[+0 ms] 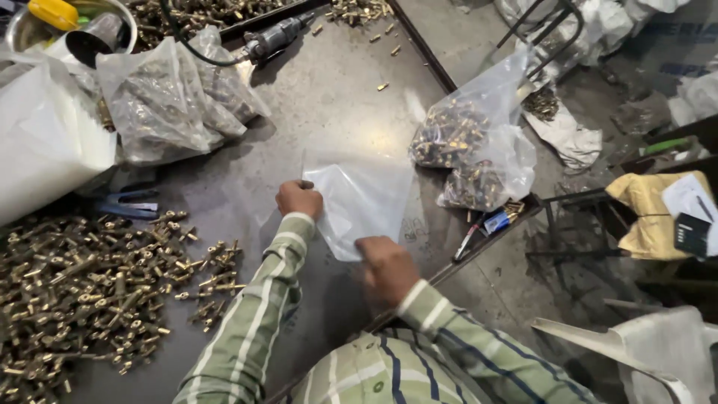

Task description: The person places small brass-colored metal parts into plastic bags and seals them with a stapler.

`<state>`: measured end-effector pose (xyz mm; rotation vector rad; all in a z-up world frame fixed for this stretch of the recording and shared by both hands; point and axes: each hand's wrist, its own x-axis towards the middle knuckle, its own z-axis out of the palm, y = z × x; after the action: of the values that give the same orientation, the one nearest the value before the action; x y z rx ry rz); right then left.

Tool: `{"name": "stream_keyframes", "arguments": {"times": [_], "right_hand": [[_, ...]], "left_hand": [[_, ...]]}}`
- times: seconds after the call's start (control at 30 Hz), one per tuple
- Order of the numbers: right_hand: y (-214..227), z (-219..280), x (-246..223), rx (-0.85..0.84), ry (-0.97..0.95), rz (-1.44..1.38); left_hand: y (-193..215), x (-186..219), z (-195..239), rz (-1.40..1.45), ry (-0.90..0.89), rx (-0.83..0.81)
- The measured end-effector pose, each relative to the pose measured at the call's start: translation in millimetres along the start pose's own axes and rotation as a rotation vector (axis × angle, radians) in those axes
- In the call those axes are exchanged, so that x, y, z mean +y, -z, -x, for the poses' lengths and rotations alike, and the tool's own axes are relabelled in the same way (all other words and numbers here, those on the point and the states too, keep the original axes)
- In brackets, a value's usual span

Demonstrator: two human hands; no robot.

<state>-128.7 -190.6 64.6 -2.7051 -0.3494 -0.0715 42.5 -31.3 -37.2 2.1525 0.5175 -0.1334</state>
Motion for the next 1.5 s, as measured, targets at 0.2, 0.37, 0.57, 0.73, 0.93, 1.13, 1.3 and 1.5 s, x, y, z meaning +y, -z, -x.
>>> {"name": "stream_keyframes", "arguments": {"times": [0.2,0.37,0.57,0.73,0.93,1.13,1.3,1.5], "right_hand": [[33,-12,23,-0.064,-0.124,-0.295],[43,-34,40,-0.171,-0.148,-0.464],[17,-54,43,-0.207,-0.473,-0.820],[-5,-56,29,-0.287,-0.570,-0.928],[16,-79,33,-0.277,-0.541,-0.868],[32,-76,33,-0.320,-0.384,-0.592],[83,-76,3,-0.151,-0.175,-0.205],[60,-45,-54,-0.151,-0.023,-0.339]], "left_hand": [[23,8,-1,0.057,0.117,-0.116],[72,24,40,0.901,0.141,-0.438],[85,-11,109,1.138,0.270,-0.598],[83,-10,125,0.852,-0.104,-0.583],[118,23,145,0.814,0.057,-0.616],[105,-1,146,0.726,-0.155,-0.599],[86,-118,123,0.535,0.032,-0.346],[112,-74,152,0.543,-0.008,-0.362]]}}
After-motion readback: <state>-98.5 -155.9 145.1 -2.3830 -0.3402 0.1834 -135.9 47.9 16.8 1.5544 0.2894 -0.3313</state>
